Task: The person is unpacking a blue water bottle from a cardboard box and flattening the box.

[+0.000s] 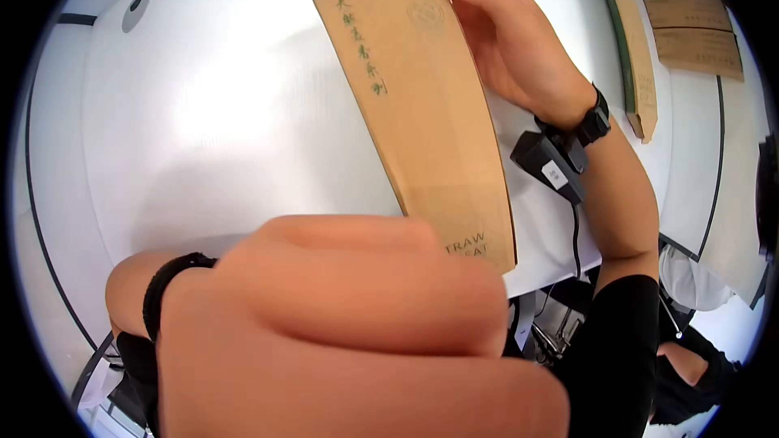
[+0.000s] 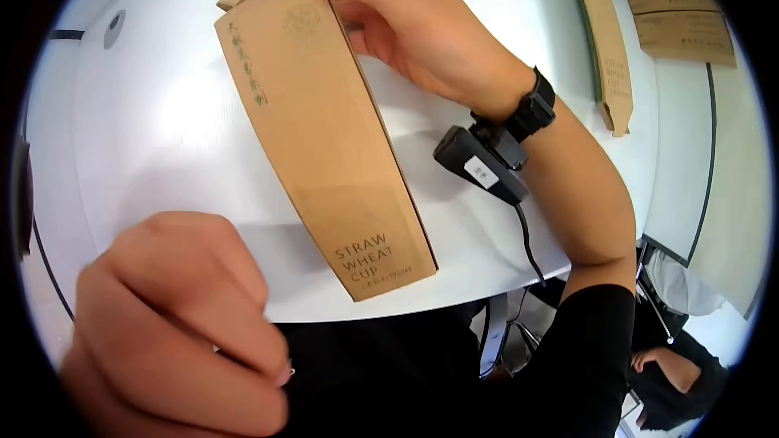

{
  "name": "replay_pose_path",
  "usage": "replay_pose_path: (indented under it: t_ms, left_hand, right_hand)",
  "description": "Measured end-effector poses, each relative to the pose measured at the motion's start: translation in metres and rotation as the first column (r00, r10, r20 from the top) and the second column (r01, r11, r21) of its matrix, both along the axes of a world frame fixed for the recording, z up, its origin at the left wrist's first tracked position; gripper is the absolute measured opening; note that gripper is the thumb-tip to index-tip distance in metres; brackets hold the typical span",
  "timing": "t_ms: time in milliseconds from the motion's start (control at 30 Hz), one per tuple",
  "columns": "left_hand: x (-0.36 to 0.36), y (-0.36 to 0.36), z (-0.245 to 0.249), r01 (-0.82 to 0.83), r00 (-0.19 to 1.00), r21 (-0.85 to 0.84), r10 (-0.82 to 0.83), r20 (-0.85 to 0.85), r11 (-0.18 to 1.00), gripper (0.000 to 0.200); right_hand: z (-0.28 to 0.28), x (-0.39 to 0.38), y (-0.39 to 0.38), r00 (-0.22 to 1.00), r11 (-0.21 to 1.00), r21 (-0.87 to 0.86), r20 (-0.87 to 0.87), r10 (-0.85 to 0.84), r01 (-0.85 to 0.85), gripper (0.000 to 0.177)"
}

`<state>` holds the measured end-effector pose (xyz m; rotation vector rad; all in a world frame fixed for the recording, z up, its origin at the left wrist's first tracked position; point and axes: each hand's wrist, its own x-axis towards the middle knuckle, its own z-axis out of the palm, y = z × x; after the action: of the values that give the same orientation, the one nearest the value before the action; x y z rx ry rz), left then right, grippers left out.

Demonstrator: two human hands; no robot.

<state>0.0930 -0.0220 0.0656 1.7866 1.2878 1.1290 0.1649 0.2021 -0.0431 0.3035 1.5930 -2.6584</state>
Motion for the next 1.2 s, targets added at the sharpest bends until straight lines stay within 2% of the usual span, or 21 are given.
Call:
replay_pose_path:
  t_ms: [67, 133, 167, 233, 267, 333, 367, 400, 467, 500, 633, 733, 800, 833, 933, 1067, 1200]
  left_hand:
    - [0.004, -0.001, 0.002, -0.011, 1.000, -0.020, 0.010, -0.017, 1.000, 0.013]
    - [0.008, -0.005, 0.005, -0.022, 0.999, -0.040, 0.020, -0.033, 0.999, 0.013]
    - [0.008, -0.006, 0.007, -0.028, 0.999, -0.049, 0.026, -0.034, 0.998, 0.013]
    - [0.010, -0.010, 0.006, -0.040, 0.998, -0.070, 0.037, -0.044, 0.997, 0.013]
    - [0.010, -0.011, 0.007, -0.046, 0.998, -0.072, 0.043, -0.037, 0.996, 0.013]
    - [0.011, -0.019, 0.004, -0.053, 0.998, -0.083, 0.049, -0.046, 0.995, 0.013]
    - [0.011, -0.022, 0.003, -0.058, 0.997, -0.091, 0.054, -0.048, 0.994, 0.013]
    - [0.011, -0.024, 0.002, -0.064, 0.997, -0.097, 0.060, -0.039, 0.993, 0.013]
    - [0.010, -0.029, 0.001, -0.076, 0.997, -0.098, 0.073, -0.031, 0.992, 0.014]
    - [0.010, -0.029, 0.000, -0.073, 0.997, -0.098, 0.071, -0.030, 0.993, 0.014]
    - [0.017, -0.032, 0.002, -0.062, 0.998, -0.075, 0.060, -0.022, 0.995, 0.014]
    - [0.020, -0.029, 0.007, -0.050, 0.999, -0.053, 0.049, -0.004, 0.997, 0.014]
    - [0.021, -0.030, 0.010, -0.047, 0.999, -0.041, 0.046, -0.010, 0.998, 0.014]
    - [0.022, -0.030, 0.011, -0.044, 0.999, -0.034, 0.044, -0.012, 0.998, 0.014]
    - [0.023, -0.027, 0.013, -0.040, 0.999, -0.029, 0.040, -0.007, 0.999, 0.015]
    - [0.025, -0.025, 0.010, -0.030, 0.999, -0.014, 0.030, 0.018, 0.999, 0.015]
    - [0.027, -0.024, 0.010, -0.006, 0.999, 0.010, 0.005, 0.044, 1.000, 0.016]
  right_hand:
    - [-0.006, 0.000, 0.001, 0.999, 0.999, -0.034, -0.043, 0.032, -0.033, 0.056]
    - [0.015, 0.001, -0.012, 0.994, 0.995, 0.060, 0.070, -0.084, 0.080, 0.056]
    - [0.017, 0.000, -0.013, 0.994, 0.996, 0.053, 0.085, -0.075, 0.071, 0.056]
    - [0.015, 0.003, -0.011, 0.998, 0.998, -0.014, -0.001, -0.061, 0.061, 0.056]
    - [0.007, 0.002, -0.007, 0.999, 0.999, -0.024, 0.013, -0.046, 0.047, 0.056]
    - [-0.011, -0.002, 0.000, 0.981, 0.993, 0.112, -0.189, 0.051, -0.030, 0.057]
    - [-0.015, 0.000, -0.001, 0.991, 0.978, 0.206, -0.132, -0.012, 0.039, 0.059]
    - [-0.018, 0.001, -0.001, 0.993, 0.981, 0.195, -0.114, 0.009, 0.013, 0.059]
    - [-0.021, 0.002, 0.003, 0.990, 0.979, 0.181, -0.122, -0.075, 0.097, 0.060]
    - [-0.017, 0.004, 0.007, 0.992, 0.986, 0.157, -0.117, -0.041, 0.059, 0.059]
    - [-0.008, 0.007, -0.001, 0.993, 0.976, 0.195, -0.081, -0.080, 0.095, 0.058]
    - [-0.001, 0.006, -0.007, 0.992, 0.984, 0.130, 0.000, -0.123, 0.122, 0.057]
    - [-0.010, 0.002, 0.004, 0.996, 0.999, 0.048, -0.080, 0.028, -0.024, 0.050]
    - [-0.005, 0.000, 0.007, 0.994, 0.999, 0.046, -0.105, 0.026, -0.021, 0.050]
    - [0.019, -0.005, 0.005, 0.993, 0.993, 0.015, 0.028, -0.114, 0.113, 0.048]
    - [0.018, -0.004, 0.009, 0.997, 0.995, 0.074, 0.012, -0.071, 0.070, 0.045]
    - [0.017, -0.005, 0.010, 0.999, 0.999, 0.029, -0.010, -0.045, 0.045, 0.042]
